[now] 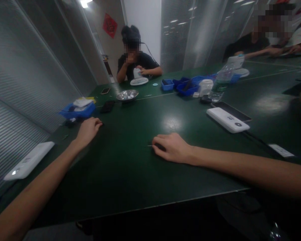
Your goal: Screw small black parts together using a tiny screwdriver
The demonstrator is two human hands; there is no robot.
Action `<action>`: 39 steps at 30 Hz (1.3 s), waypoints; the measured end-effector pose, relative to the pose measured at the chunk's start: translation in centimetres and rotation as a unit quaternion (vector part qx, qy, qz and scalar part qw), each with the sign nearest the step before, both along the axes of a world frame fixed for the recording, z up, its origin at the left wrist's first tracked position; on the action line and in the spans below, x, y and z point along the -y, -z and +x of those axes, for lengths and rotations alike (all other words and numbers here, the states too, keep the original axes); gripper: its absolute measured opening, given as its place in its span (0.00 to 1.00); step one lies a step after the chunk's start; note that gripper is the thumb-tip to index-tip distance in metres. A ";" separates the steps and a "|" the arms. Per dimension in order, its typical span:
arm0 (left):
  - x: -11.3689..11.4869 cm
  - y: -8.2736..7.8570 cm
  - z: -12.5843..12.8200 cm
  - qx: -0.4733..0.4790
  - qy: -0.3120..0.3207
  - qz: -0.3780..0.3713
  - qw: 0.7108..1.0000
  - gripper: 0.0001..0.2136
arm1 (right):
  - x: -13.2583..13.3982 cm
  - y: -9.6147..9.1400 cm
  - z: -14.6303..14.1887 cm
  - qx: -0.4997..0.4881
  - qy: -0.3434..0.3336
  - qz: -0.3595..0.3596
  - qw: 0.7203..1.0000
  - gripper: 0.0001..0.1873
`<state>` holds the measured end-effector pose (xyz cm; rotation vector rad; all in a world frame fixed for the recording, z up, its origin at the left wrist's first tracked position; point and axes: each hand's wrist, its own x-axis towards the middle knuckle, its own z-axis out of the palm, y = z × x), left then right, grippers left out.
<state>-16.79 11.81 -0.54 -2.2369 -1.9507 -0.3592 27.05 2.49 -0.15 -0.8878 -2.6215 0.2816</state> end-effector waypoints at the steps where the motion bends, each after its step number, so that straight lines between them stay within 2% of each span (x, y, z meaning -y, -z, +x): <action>1: 0.3 -0.2 0.7 0.017 0.014 -0.003 1.000 0.12 | 0.0 0.0 0.0 -0.002 0.001 -0.001 1.000 0.13; 5: 2.5 -0.6 6.1 0.130 0.137 -0.032 0.981 0.11 | -0.1 -0.1 -0.1 -0.010 0.011 0.000 1.000 0.13; 9: 6.2 -0.2 13.1 0.211 0.305 -0.076 0.925 0.09 | 0.0 0.0 -0.1 -0.018 0.030 0.011 0.999 0.13; 11: 7.7 0.0 15.5 0.240 0.353 -0.088 0.900 0.07 | 0.1 0.0 -0.1 -0.019 0.032 0.015 0.999 0.12; 13: 8.5 0.2 16.6 0.268 0.368 -0.094 0.885 0.04 | 0.1 0.0 -0.1 -0.018 0.029 0.015 0.999 0.12; 16: 8.7 0.4 16.8 0.293 0.368 -0.105 0.876 0.03 | 0.2 -0.3 -0.1 -0.011 0.029 0.009 0.999 0.11; 23: 8.3 0.4 16.4 0.285 0.376 -0.118 0.874 0.05 | 0.0 -0.1 -0.2 0.008 0.020 0.009 1.000 0.11; 39: 9.0 -0.2 17.1 0.350 0.324 -0.207 0.854 0.10 | -0.2 0.2 -0.3 0.009 -0.009 0.025 1.000 0.10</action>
